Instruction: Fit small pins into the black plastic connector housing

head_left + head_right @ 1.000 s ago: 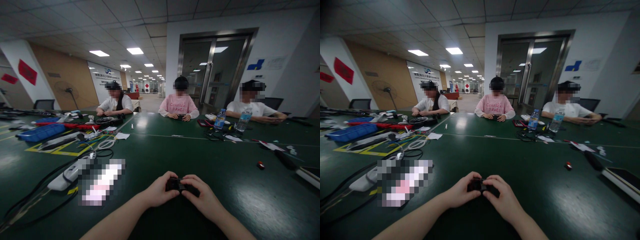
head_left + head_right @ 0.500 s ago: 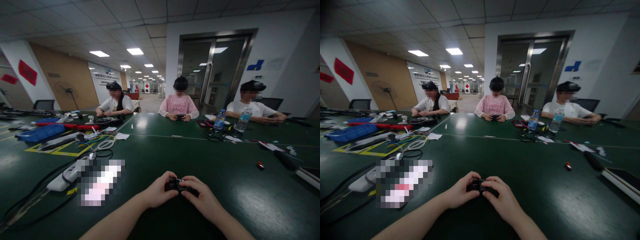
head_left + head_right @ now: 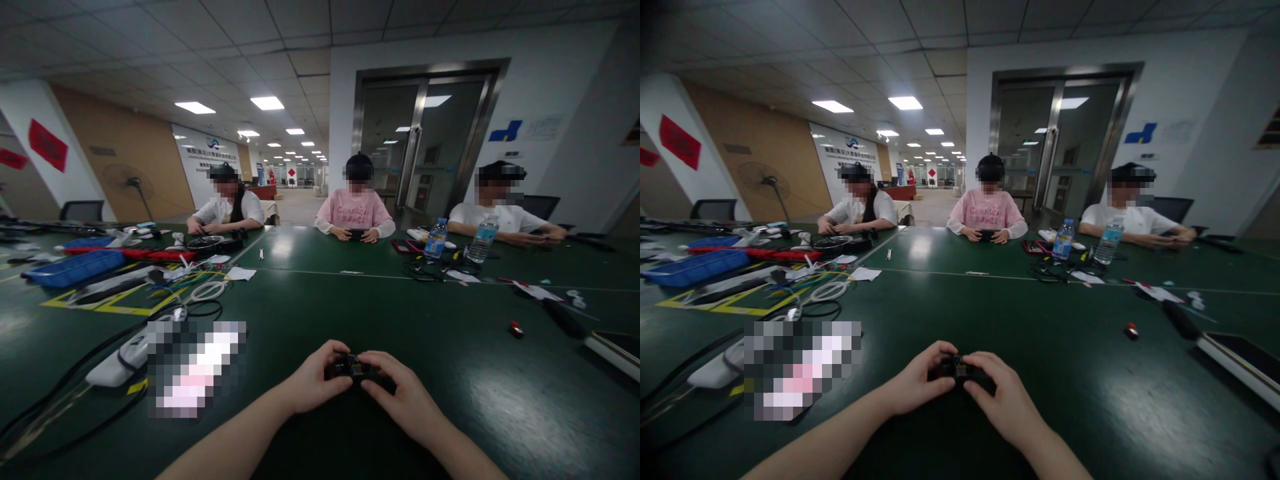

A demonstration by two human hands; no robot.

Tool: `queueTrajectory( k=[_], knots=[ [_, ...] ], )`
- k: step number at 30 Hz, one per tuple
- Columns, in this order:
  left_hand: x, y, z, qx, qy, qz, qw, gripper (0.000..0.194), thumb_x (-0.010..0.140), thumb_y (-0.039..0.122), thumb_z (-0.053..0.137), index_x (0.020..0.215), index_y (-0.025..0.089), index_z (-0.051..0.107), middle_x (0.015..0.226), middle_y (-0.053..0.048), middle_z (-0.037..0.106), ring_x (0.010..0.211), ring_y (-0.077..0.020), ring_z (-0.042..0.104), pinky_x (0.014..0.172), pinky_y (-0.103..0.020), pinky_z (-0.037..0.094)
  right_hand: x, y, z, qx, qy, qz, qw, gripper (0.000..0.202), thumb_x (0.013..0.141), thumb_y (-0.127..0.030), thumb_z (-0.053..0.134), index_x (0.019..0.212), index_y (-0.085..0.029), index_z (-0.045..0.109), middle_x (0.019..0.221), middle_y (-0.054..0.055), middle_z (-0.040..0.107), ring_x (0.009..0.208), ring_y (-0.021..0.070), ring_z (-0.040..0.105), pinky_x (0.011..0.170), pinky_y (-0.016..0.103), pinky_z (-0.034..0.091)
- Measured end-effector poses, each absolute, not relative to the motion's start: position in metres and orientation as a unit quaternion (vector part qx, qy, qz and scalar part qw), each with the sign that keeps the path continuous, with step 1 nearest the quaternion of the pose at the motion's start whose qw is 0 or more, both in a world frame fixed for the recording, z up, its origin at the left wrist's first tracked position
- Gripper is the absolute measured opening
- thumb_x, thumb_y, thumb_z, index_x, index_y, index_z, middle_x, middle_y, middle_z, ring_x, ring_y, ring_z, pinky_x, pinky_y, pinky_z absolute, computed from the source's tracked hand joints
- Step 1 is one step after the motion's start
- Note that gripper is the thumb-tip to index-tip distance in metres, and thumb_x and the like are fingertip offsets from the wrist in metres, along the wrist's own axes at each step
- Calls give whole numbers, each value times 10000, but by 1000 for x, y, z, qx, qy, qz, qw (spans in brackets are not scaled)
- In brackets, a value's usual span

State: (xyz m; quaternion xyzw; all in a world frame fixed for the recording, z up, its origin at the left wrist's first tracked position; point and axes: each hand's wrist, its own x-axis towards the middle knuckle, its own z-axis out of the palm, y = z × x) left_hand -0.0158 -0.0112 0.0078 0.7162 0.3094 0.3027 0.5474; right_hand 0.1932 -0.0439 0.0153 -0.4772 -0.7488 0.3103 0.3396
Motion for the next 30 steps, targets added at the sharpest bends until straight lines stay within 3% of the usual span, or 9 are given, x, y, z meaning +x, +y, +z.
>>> queueTrajectory(
  k=[8, 15, 22, 30],
  knots=[
    [-15, -9, 3, 706, 302, 303, 565, 459, 730, 115, 638, 1124, 201, 418, 1001, -31, 573, 924, -166, 562, 804, -331, 443, 192, -42, 13, -470, -751, 316, 340, 262, 817, -230, 559, 1058, -303, 629, 1129, 20, 577, 1073, 206, 552, 958, 387, 434],
    [-15, -10, 8, 702, 313, 297, 567, 423, 749, 123, 620, 1121, 199, 433, 990, -29, 581, 913, -167, 571, 804, -336, 452, 193, -42, 13, -472, -748, 305, 354, 329, 808, -248, 567, 1132, -303, 581, 1165, 38, 567, 1109, 219, 526, 939, 389, 448],
    [-15, -10, 8, 716, 312, 288, 555, 390, 759, 162, 623, 1103, 192, 441, 936, -15, 563, 835, -145, 558, 733, -296, 446, 192, -45, 18, -471, -755, 308, 338, 254, 820, -283, 572, 1063, -299, 643, 1215, 45, 546, 1145, 233, 509, 989, 416, 402],
    [-16, -10, 10, 712, 311, 294, 557, 381, 768, 197, 625, 1103, 191, 444, 945, -22, 562, 861, -158, 552, 760, -314, 445, 192, -47, 20, -472, -754, 303, 342, 310, 799, -228, 583, 1100, -302, 606, 1207, 40, 544, 1132, 222, 514, 973, 399, 413]
  ],
)
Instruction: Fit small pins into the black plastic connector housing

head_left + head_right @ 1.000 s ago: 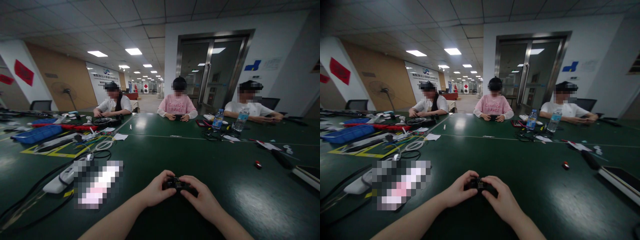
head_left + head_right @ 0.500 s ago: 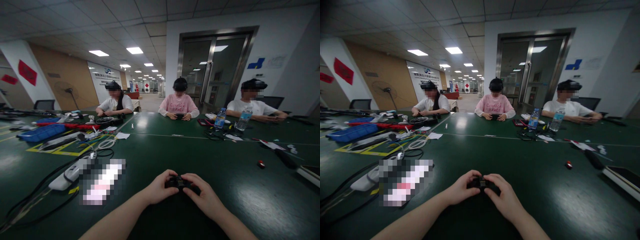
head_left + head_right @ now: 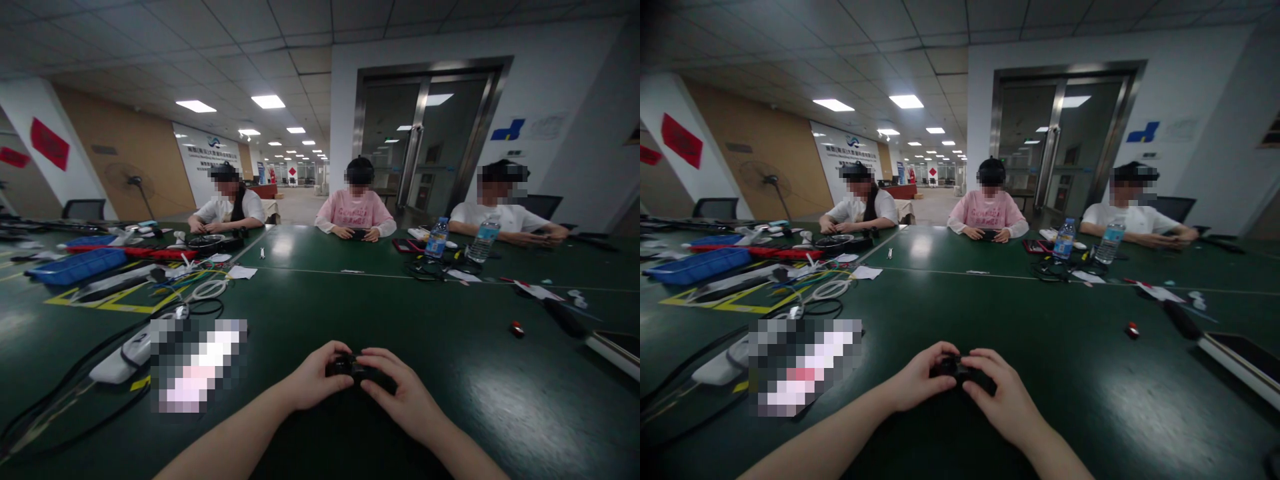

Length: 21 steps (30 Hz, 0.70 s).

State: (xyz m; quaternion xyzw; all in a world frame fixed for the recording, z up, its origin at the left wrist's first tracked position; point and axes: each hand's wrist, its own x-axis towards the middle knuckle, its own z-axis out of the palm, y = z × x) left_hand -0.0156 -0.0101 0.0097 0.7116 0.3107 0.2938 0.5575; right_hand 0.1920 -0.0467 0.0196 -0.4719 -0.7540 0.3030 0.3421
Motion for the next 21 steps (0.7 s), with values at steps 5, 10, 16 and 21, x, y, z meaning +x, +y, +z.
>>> queueTrajectory(
  k=[5, 10, 16, 21],
  knots=[
    [-15, -9, 7, 711, 310, 290, 561, 385, 767, 199, 627, 1104, 193, 440, 970, -30, 570, 883, -168, 556, 763, -312, 444, 191, -48, 22, -477, -749, 308, 342, 351, 785, -222, 590, 1131, -276, 574, 1175, 46, 562, 1104, 220, 527, 937, 379, 440],
    [-15, -10, 7, 707, 297, 295, 570, 386, 760, 202, 633, 1098, 195, 445, 947, -23, 573, 867, -165, 559, 758, -308, 442, 190, -47, 21, -468, -750, 311, 350, 305, 795, -237, 586, 1098, -267, 595, 1153, 51, 571, 1085, 217, 537, 929, 370, 445],
    [-16, -10, 9, 728, 316, 293, 534, 429, 712, 202, 684, 1099, 194, 498, 991, -31, 559, 903, -179, 553, 801, -330, 452, 189, -47, 19, -462, -751, 321, 346, 249, 798, -225, 582, 1035, -284, 633, 1142, 40, 579, 1080, 223, 545, 959, 394, 424],
    [-16, -9, 8, 724, 322, 288, 537, 426, 705, 205, 690, 1088, 185, 505, 985, -34, 568, 906, -182, 563, 805, -341, 461, 189, -45, 17, -457, -756, 324, 339, 235, 800, -222, 586, 1015, -297, 644, 1114, 30, 593, 1055, 217, 560, 942, 384, 438]
  ],
)
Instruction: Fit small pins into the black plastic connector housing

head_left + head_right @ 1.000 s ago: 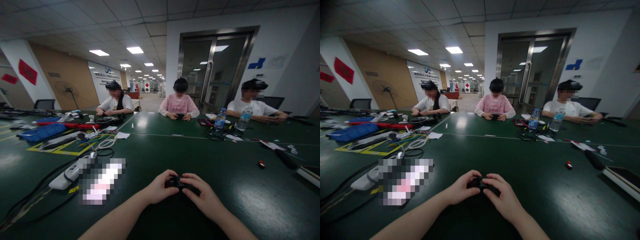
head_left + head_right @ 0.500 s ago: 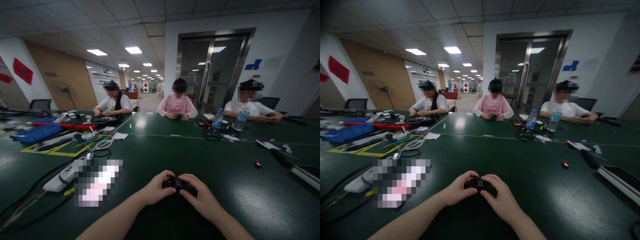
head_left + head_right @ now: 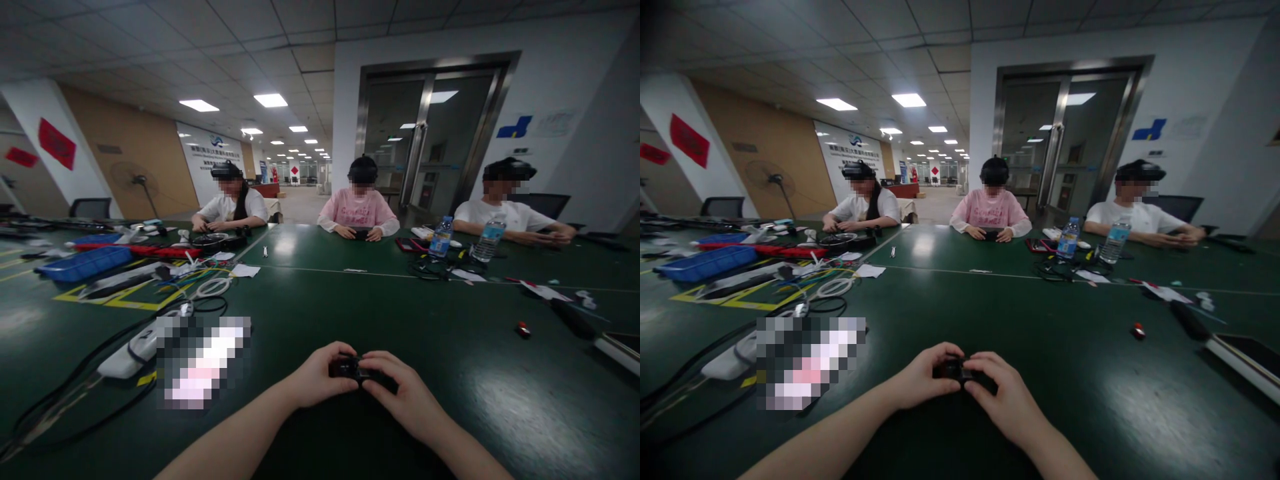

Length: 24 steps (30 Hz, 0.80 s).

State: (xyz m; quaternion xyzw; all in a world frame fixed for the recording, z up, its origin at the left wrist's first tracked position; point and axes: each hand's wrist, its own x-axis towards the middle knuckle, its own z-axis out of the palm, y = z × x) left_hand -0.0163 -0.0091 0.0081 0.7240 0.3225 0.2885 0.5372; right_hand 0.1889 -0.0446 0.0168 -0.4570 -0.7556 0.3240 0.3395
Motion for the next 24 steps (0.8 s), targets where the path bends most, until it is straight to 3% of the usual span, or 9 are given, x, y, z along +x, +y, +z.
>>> queueTrajectory(
  k=[24],
  knots=[
    [-14, -9, 10, 706, 311, 283, 570, 479, 707, 133, 653, 1142, 195, 463, 1052, -53, 571, 979, -193, 564, 852, -358, 452, 189, -48, 21, -470, -753, 325, 327, 233, 796, -218, 586, 1015, -278, 639, 1124, 35, 573, 1061, 201, 553, 940, 354, 439]
  ],
)
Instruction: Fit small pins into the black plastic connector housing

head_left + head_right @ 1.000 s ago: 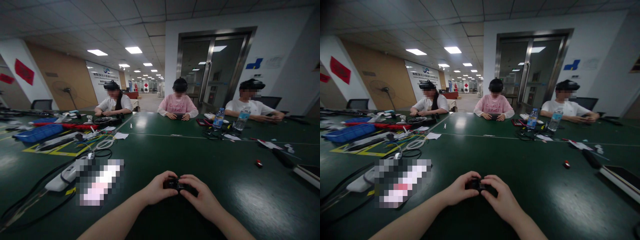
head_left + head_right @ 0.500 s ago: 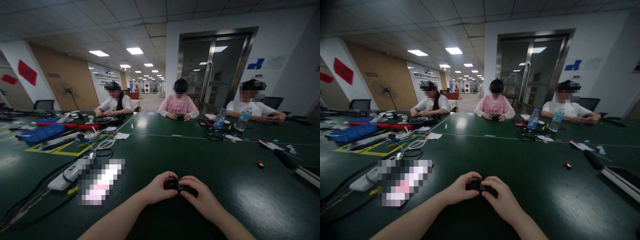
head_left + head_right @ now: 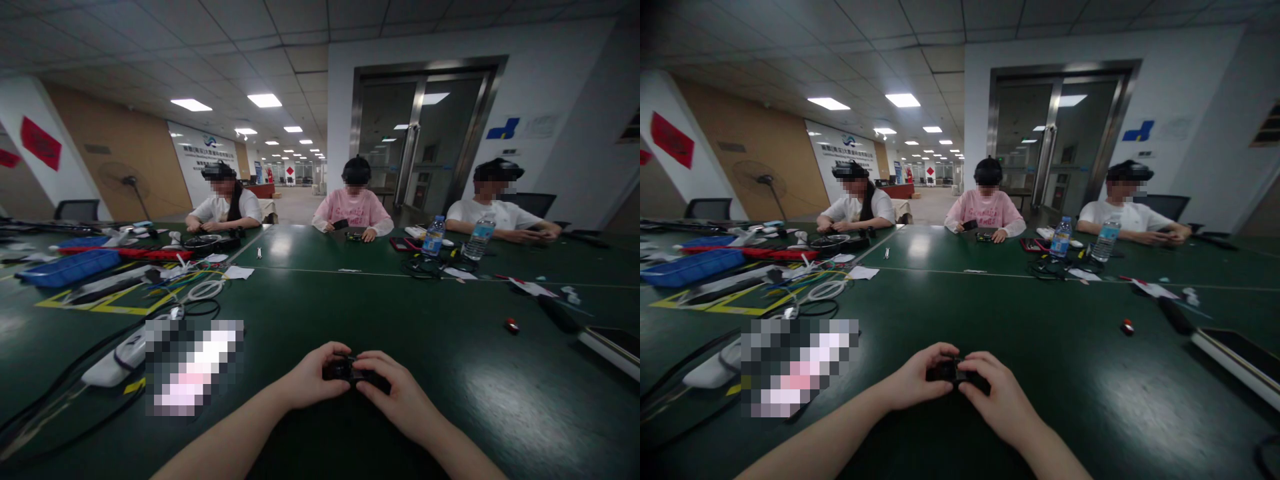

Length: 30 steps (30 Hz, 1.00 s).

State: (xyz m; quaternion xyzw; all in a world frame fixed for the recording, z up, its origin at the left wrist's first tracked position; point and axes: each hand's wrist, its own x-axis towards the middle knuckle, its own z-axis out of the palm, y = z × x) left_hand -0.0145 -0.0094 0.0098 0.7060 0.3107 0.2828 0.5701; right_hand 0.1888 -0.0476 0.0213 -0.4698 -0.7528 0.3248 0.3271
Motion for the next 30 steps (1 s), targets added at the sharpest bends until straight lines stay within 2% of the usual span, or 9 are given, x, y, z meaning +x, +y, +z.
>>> queueTrajectory(
  k=[12, 19, 30],
  knots=[
    [-16, -9, 6, 728, 314, 292, 535, 417, 727, 178, 650, 1106, 193, 478, 999, -34, 562, 901, -170, 557, 786, -327, 459, 189, -47, 20, -472, -745, 320, 346, 231, 802, -238, 575, 1012, -307, 642, 1174, 25, 565, 1112, 228, 530, 970, 402, 417],
    [-16, -9, 4, 725, 318, 294, 535, 405, 729, 166, 642, 1096, 199, 475, 1014, -36, 566, 920, -177, 561, 801, -333, 452, 197, -42, 19, -489, -722, 289, 395, 239, 818, -281, 551, 1046, -255, 617, 1143, 49, 599, 1118, 220, 526, 1004, 412, 387],
    [-17, -10, 9, 716, 325, 288, 546, 409, 736, 166, 639, 1107, 206, 473, 1052, -44, 562, 948, -188, 558, 808, -341, 447, 215, -40, 28, -533, -664, 260, 456, 361, 822, -418, 528, 1125, -228, 573, 1097, 70, 643, 1044, 240, 582, 935, 409, 449]
  ],
)
